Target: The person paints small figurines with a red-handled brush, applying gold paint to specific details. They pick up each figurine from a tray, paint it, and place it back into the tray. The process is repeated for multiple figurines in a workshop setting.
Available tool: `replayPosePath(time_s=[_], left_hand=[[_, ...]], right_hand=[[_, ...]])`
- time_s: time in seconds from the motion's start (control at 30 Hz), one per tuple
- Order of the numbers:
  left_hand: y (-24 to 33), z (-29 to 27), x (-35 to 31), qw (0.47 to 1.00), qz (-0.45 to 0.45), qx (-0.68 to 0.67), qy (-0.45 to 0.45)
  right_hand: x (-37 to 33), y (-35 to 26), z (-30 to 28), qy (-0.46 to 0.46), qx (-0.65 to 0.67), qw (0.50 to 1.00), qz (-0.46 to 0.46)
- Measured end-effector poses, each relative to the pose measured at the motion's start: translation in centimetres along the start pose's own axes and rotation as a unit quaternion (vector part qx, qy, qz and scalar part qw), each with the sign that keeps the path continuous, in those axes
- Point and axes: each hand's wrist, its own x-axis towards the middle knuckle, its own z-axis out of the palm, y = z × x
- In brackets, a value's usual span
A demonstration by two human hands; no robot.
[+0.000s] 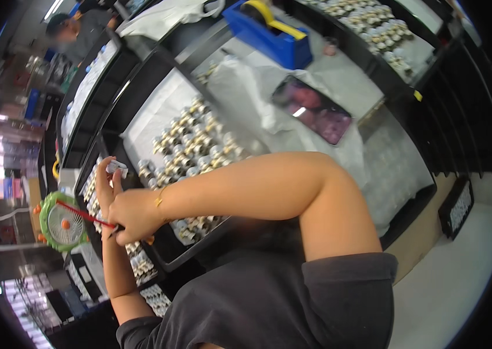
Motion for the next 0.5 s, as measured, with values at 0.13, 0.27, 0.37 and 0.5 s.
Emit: replayPosePath(time_s=[0.13, 0.27, 0.37, 0.5], left_hand=[[1.5, -4.4, -5.3, 0.86, -0.199, -0.469, 0.038], [0.4, -6.7, -9.4, 0.674, -0.232, -0.701, 0.012], [0.5, -7.8, -10.4, 0.586, -0.196, -0.786, -0.032], [0.9, -9.2, -11.4, 0.716, -0.079, -0.69, -0.068]], right_hand=[[0.7, -2.0, 0.0, 0.044, 0.029, 0.999, -0.01], [1.2, -3.0, 0.0, 0.032, 0.09, 0.989, 0.11], [1.5, -3.3, 0.1, 0.061, 0.115, 0.985, 0.117], [2.5, -4.7, 0.4, 0.097, 0.142, 0.972, 0.162]])
